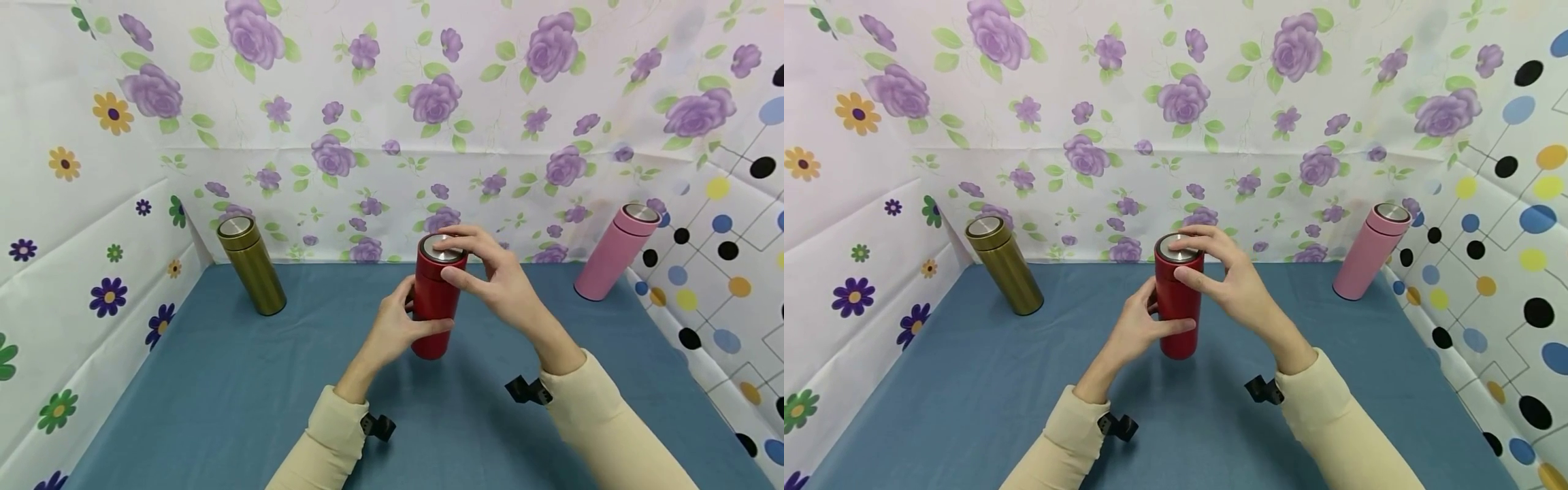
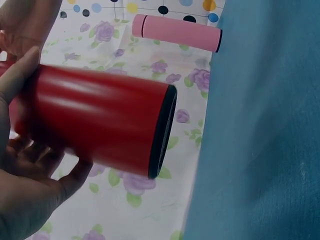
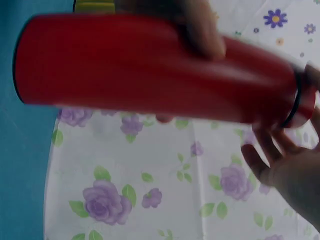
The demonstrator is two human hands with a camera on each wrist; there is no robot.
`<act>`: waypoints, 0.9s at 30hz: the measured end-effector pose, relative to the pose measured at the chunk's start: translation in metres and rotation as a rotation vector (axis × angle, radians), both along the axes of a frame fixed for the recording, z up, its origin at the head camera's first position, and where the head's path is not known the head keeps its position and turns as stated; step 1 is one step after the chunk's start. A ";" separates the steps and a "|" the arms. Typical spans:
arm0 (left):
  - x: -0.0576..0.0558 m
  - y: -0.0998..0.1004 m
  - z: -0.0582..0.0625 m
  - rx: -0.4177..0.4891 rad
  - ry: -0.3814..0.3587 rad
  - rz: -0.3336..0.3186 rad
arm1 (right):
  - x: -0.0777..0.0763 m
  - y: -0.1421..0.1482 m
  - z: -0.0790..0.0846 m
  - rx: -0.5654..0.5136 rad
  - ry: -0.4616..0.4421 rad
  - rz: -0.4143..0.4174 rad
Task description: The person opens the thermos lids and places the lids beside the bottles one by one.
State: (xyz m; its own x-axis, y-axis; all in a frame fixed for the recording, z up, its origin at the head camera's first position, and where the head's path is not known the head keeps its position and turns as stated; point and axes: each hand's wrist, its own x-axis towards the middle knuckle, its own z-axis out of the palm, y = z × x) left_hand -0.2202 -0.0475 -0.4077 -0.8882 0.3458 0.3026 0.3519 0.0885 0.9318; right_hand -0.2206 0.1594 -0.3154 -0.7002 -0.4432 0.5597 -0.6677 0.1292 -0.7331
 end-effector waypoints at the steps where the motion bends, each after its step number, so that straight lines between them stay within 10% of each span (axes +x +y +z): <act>1: 0.000 0.001 0.000 0.005 0.004 0.014 | 0.003 -0.002 -0.001 0.011 0.009 -0.039; 16: 0.002 0.005 0.000 -0.041 0.035 0.131 | 0.009 -0.024 -0.017 -0.022 0.200 -0.280; 27: 0.001 0.001 -0.001 -0.032 0.023 0.024 | 0.006 -0.005 -0.004 -0.074 0.074 -0.074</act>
